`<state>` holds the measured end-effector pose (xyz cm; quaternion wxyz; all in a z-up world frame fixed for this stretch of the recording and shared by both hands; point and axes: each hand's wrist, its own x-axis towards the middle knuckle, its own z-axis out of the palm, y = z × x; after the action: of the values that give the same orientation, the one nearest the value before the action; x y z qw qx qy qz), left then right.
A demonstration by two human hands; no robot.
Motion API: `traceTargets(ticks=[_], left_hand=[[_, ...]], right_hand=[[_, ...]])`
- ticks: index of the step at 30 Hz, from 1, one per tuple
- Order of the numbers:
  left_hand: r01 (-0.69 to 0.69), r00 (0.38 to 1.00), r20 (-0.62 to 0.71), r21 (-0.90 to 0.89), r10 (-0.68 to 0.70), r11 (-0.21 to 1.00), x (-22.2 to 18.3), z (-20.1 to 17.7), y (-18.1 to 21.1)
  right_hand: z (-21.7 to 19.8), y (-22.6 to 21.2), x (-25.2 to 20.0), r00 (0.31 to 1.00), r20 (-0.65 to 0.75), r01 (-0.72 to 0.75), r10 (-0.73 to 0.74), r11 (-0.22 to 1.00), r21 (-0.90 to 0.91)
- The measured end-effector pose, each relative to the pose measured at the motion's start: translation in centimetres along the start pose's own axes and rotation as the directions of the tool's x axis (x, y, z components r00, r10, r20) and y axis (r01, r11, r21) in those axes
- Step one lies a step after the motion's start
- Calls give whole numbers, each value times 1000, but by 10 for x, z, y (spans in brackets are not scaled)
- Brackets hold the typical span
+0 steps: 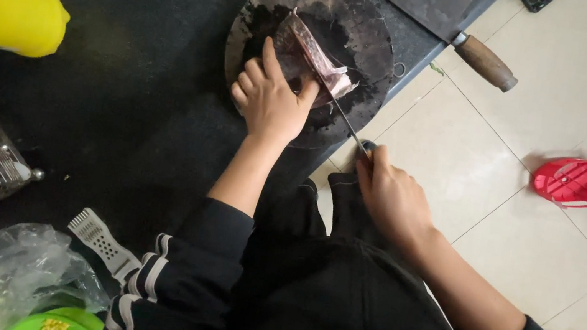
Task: Preparing and cutting fish on a wooden cutting board using a cleaver and a knife.
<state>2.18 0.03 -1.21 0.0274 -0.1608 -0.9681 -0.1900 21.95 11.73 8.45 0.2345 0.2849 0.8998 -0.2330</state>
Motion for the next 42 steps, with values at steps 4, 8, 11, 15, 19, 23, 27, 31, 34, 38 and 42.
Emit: traceTargets(ticks=[4, 8, 11, 15, 19, 23, 27, 31, 34, 38, 42], left_hand=[[27, 999, 19, -26, -27, 999, 1, -4, 4], [63, 996, 72, -41, -60, 997, 2, -3, 4], [76, 994, 78, -52, -71, 996, -1, -7, 7], [105, 990, 102, -78, -96, 991, 2, 2, 6], [106, 987, 133, -73, -96, 992, 3, -3, 6], [119, 984, 137, -24, -114, 993, 6, 1, 5], [120, 986, 116, 1, -119, 993, 3, 3, 4], [112, 977, 189, -59, -99, 992, 5, -6, -2], [49, 988, 146, -42, -42, 998, 2, -2, -9], [40, 996, 89, -86, -33, 995, -4, -2, -7], [29, 995, -90, -220, -50, 975, -28, -36, 15]], right_hand=[[-27, -27, 11, 999, 45, -5, 5, 1000, 10], [-51, -49, 23, 999, 40, 18, -17, 999, -37], [-53, -51, 47, 998, 51, 26, -24, 999, -40], [-33, -55, 92, 999, 37, 17, -19, 999, 33], [-30, -63, 83, 999, 28, 24, -26, 996, 82], [-35, -49, 50, 998, 69, 9, -16, 996, 93], [-25, -36, 19, 995, 104, -17, 1, 987, 157], [-12, -40, 24, 997, 82, -24, 7, 979, 202], [-5, -43, 33, 997, 67, 6, -24, 968, 252], [13, -39, 47, 1000, 5, 18, -19, 982, 189], [25, -31, 50, 999, -25, 34, -29, 968, 247]])
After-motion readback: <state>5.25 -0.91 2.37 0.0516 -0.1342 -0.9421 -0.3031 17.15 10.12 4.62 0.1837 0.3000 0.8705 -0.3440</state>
